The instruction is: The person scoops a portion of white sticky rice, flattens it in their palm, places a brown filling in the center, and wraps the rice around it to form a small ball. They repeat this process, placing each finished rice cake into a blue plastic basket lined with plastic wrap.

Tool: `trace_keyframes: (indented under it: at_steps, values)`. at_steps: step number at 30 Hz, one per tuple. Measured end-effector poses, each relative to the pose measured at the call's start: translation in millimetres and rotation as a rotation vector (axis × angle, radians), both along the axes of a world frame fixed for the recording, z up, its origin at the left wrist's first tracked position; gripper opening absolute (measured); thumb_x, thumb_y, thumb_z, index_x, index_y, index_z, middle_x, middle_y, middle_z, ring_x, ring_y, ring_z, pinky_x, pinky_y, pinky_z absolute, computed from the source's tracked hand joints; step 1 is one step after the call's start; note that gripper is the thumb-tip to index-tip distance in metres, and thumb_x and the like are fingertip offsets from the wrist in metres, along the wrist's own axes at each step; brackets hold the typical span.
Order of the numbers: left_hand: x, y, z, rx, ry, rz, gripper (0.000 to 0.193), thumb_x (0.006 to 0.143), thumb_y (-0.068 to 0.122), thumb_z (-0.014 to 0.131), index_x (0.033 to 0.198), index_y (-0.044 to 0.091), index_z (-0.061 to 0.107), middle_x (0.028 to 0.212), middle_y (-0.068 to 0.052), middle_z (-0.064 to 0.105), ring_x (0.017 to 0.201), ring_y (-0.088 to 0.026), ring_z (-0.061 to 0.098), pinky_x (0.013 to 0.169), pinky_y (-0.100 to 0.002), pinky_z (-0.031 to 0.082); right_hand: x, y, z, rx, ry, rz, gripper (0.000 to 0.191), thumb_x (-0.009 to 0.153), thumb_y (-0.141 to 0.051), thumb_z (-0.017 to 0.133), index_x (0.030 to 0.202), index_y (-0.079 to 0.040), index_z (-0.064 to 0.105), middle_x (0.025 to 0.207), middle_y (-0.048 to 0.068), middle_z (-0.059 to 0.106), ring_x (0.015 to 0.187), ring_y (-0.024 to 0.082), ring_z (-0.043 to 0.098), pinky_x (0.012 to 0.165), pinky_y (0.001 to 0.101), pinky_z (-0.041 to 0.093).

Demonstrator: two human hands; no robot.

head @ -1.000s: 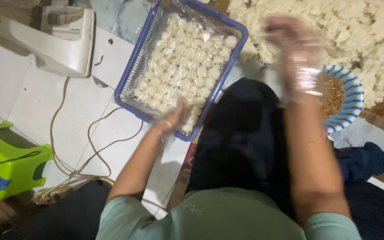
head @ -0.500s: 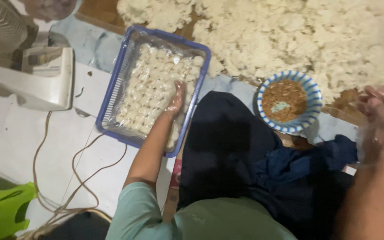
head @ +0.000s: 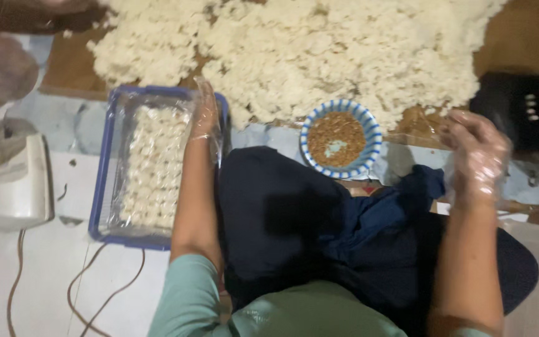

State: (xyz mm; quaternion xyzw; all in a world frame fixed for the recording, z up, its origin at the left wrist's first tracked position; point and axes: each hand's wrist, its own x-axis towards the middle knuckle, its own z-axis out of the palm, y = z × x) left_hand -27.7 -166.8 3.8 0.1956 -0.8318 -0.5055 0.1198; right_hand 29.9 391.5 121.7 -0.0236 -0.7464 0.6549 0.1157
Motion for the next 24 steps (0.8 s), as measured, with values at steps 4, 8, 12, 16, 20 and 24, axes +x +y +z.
trace_keyframes:
  at_steps: [4,8,12,16,20,24]
  values:
    - [-24.4,71.7,30.1,0.018,0.304,-0.038,0.064,0.108,0.045,0.053,0.152,-0.001,0.046,0.158,-0.021,0.047,0.149,-0.032,0.043,0.125,-0.038,0.031,-50.4,-2.6,-41.9,0.454,0.017,0.090,0.027,0.089,-0.007,0.066,0.114,-0.007,0.076,0.112,0.013,0.076,0.101,0.025,0.071,0.091,0.0372,0.056]
    - [-54.4,165.9,19.8,0.325,0.378,-0.136,0.055,0.103,0.033,0.064,0.144,-0.004,0.055,0.148,-0.020,0.058,0.139,-0.031,0.053,0.117,-0.039,0.040,-78.1,-34.2,-98.4,1.470,-0.348,0.282,0.034,0.088,-0.020,0.068,0.119,-0.011,0.077,0.117,0.021,0.073,0.111,0.037,0.069,0.096,0.0497,0.055]
    - [-53.0,217.8,-25.7,0.395,0.302,-0.156,0.043,0.104,0.032,0.060,0.132,-0.001,0.065,0.134,-0.018,0.066,0.126,-0.026,0.061,0.108,-0.037,0.045,-70.1,-64.1,-125.9,1.667,-0.007,0.128,0.075,0.081,-0.019,0.066,0.152,-0.002,0.050,0.138,0.020,0.058,0.127,0.035,0.055,0.094,0.0471,0.052]
    - [-42.6,231.1,-52.2,0.475,0.299,-0.093,0.038,0.103,0.033,0.059,0.120,0.001,0.072,0.117,-0.018,0.076,0.109,-0.024,0.071,0.098,-0.035,0.052,-65.0,-70.0,-123.9,1.533,0.132,-0.017,0.057,0.084,-0.025,0.062,0.138,-0.008,0.058,0.135,0.017,0.061,0.123,0.034,0.056,0.094,0.0510,0.052]
    - [-36.4,238.0,-48.5,0.242,0.147,-0.116,0.042,0.102,0.038,0.061,0.116,0.000,0.072,0.104,-0.020,0.076,0.099,-0.030,0.071,0.092,-0.038,0.053,-79.5,-73.6,-117.9,1.500,-0.220,0.082,0.034,0.098,-0.022,0.054,0.129,-0.012,0.064,0.129,0.014,0.063,0.119,0.033,0.062,0.092,0.0515,0.056]
    - [-30.4,241.7,-42.7,0.163,0.179,-0.100,0.043,0.097,0.037,0.068,0.115,-0.001,0.071,0.110,-0.019,0.075,0.103,-0.030,0.070,0.093,-0.039,0.052,-100.2,-76.8,-129.5,1.362,-0.390,0.078,0.026,0.101,-0.022,0.050,0.114,-0.009,0.069,0.119,0.016,0.068,0.105,0.034,0.068,0.083,0.0514,0.057]
